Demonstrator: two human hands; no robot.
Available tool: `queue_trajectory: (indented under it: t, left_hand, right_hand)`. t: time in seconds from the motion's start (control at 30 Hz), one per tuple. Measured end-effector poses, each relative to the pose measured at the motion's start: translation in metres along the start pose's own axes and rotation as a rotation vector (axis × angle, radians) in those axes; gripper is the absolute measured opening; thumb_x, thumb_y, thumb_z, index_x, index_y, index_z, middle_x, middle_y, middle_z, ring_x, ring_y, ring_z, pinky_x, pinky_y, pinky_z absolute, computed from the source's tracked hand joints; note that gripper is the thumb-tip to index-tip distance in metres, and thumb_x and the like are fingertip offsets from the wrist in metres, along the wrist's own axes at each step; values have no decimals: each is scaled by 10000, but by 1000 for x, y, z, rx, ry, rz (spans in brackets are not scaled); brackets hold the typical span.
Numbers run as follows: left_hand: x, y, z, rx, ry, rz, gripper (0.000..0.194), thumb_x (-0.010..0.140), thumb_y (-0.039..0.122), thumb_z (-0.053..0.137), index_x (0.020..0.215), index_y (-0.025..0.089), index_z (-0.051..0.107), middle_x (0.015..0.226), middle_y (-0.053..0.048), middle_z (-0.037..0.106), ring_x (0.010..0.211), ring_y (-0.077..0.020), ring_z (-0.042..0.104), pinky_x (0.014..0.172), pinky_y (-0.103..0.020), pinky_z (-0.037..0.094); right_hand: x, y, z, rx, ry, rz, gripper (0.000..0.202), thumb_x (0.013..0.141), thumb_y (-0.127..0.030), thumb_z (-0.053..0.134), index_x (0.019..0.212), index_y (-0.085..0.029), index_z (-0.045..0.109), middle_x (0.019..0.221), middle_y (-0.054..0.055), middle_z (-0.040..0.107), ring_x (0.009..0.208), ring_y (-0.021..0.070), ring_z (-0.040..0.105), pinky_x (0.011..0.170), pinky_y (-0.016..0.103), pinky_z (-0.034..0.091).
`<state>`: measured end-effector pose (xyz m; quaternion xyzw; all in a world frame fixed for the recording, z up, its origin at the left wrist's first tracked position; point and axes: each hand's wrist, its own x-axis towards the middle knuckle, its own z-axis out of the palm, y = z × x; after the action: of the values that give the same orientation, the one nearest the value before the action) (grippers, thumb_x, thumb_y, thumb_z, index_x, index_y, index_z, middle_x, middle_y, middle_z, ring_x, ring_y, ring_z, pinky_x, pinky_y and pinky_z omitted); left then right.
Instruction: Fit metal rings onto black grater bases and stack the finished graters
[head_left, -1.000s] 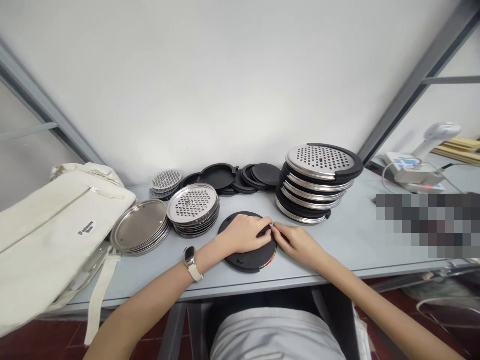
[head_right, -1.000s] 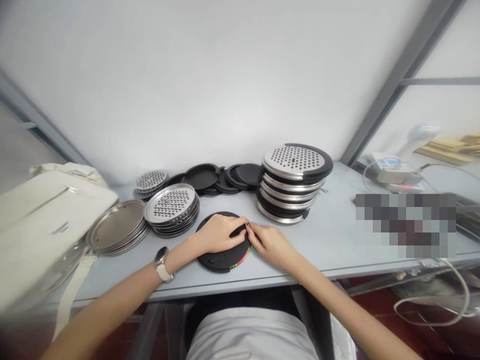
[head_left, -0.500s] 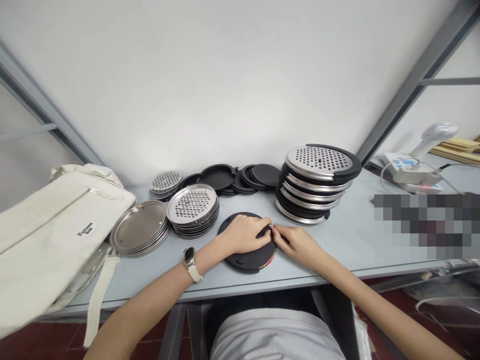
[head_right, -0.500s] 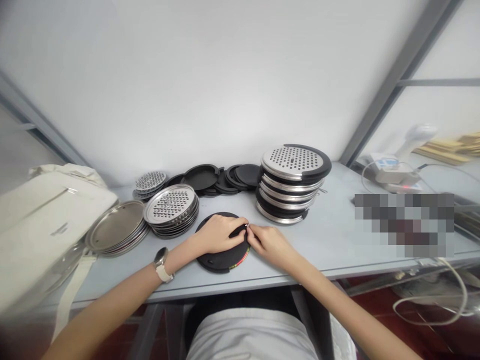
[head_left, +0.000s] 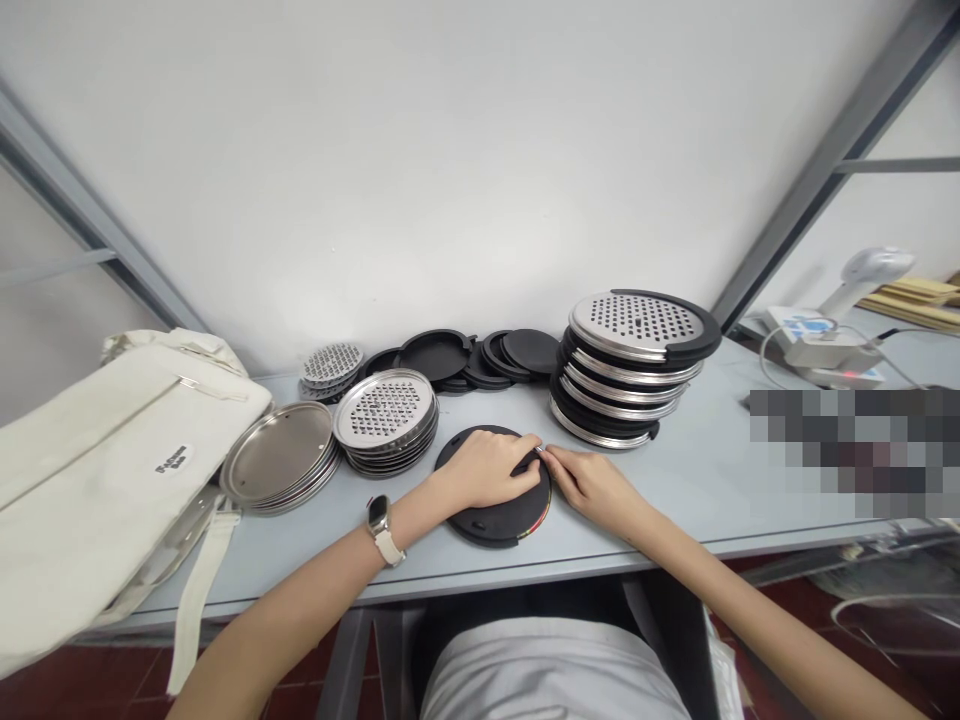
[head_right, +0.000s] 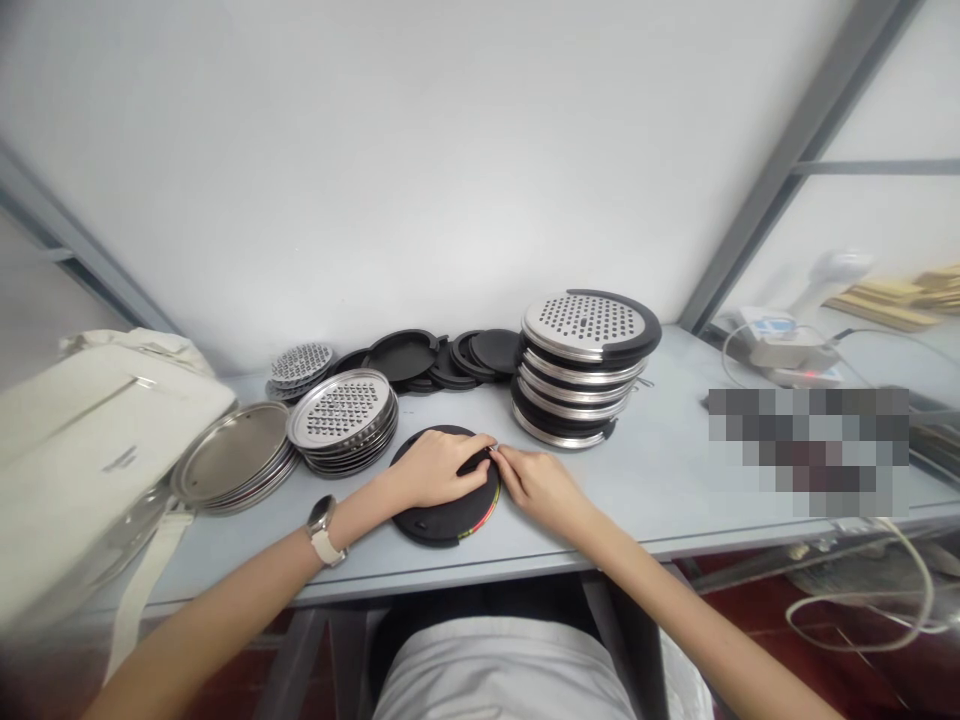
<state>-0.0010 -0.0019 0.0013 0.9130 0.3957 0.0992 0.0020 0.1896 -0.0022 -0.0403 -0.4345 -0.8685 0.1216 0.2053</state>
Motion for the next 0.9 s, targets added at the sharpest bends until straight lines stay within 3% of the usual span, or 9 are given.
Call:
queue_trajectory:
  t: [0.23,0.4,0.9]
  left_hand:
    - [0,0,0,-21,26,-9,367,884,317,445,1222,178,481,826,-55,686,735,-214,662,663,-296,481]
    - [0,0,-1,-23,12,12,283,887,300,449,1137,202,539,849,-45,688,746,-204,661,680,-291,479]
    - [0,1,-1,-28,13,7,275,886,301,450,1112,197,568,862,-53,693,753,-209,663,680,-296,474]
  right_hand:
    - [2,0,1,-15,5,15,364,986,-300,267,776,-194,544,643,34,617,560,166,571,558,267,314]
    - [1,-1,-1,-14,-7,-13,358,986,-287,268,814,-184,566,667,36,628,569,160,567,566,262,317]
    - [-1,-3,-3,22,-12,-30,356,975,-288,283,758,-188,547,631,25,601,528,142,521,548,260,318]
